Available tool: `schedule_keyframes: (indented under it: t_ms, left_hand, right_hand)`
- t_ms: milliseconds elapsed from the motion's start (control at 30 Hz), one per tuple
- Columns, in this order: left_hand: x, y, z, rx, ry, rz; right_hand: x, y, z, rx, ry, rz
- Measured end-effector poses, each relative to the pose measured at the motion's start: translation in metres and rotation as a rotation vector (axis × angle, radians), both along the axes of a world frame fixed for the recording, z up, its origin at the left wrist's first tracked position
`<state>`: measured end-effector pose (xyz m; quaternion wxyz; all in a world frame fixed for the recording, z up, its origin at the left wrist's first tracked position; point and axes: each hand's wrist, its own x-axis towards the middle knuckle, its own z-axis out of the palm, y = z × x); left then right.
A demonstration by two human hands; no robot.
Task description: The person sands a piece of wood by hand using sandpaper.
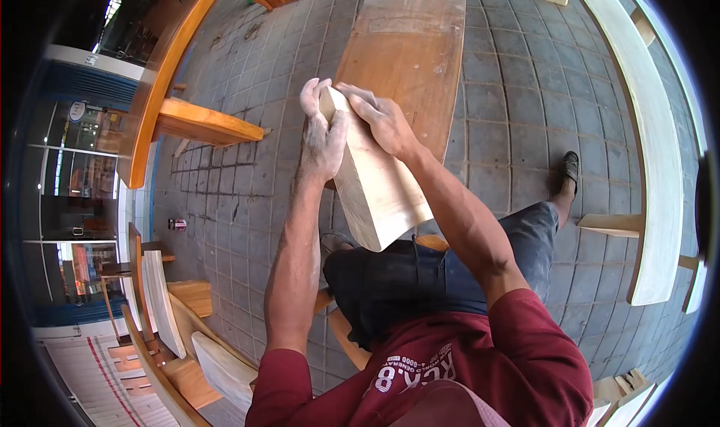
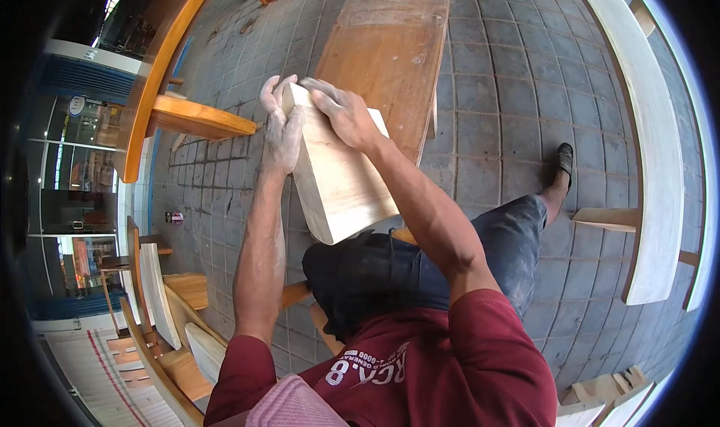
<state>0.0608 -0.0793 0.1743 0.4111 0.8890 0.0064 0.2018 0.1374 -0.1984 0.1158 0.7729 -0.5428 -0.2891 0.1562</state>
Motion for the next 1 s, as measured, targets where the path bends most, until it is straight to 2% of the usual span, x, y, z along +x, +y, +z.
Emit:
schedule_keyframes:
  t_ms: [67,133,167,200,267,367,467,500,600,700,733,800,833,933,1000]
  left_hand:
    - [-0.009,-0.013,0.014,-0.107,0.114,-0.002]
    - [-0.005,-0.011,0.009,-0.129,0.097,-0.002]
    - [-0.005,-0.008,0.005,-0.058,0.081,0.013]
    - [-0.004,-0.005,0.002,0.012,0.060,0.023]
    - [-0.004,-0.001,0.000,-0.006,0.044,0.018]
    - [-0.006,-0.002,0.001,-0.011,0.058,0.017]
    - [-0.009,-0.017,0.015,-0.146,0.160,0.027]
    - [-0.008,-0.016,0.012,-0.053,0.112,0.024]
    - [-0.006,0.001,-0.006,0.079,0.040,0.034]
    - [-0.006,-0.007,-0.001,-0.156,0.061,0.041]
    - [-0.006,-0.012,0.001,-0.197,0.041,0.010]
    - [-0.002,-0.019,0.007,-0.119,0.056,0.003]
    - [-0.001,-0.022,0.008,-0.127,0.074,0.010]
    - [0.010,-0.026,0.014,-0.121,0.080,0.002]
    - [0.007,-0.026,0.010,-0.107,0.060,-0.009]
  right_hand:
    - [-0.005,-0.005,0.016,0.014,0.033,0.054]
    - [0.002,-0.006,0.027,0.021,0.050,0.083]
    - [0.007,0.000,0.009,0.035,0.081,0.103]
    - [0.008,0.001,-0.005,0.027,0.005,0.069]
    - [0.009,0.000,-0.023,-0.069,-0.089,-0.017]
    - [0.011,-0.013,0.018,-0.090,-0.072,0.101]
    - [0.011,-0.010,0.030,-0.146,0.059,0.157]
    - [0.007,-0.010,0.023,-0.035,-0.031,0.110]
    - [0.009,-0.014,-0.037,-0.072,-0.088,-0.010]
    - [0.017,-0.030,-0.117,-0.332,-0.044,-0.107]
    - [0.021,-0.040,-0.115,-0.480,-0.107,-0.105]
    - [0.025,-0.050,-0.108,-0.768,-0.214,-0.094]
    - [0.025,-0.045,-0.111,-0.769,-0.245,-0.133]
    - [0.014,-0.027,-0.090,-0.396,0.000,-0.137]
    - [0.004,-0.022,-0.047,-0.132,-0.013,-0.076]
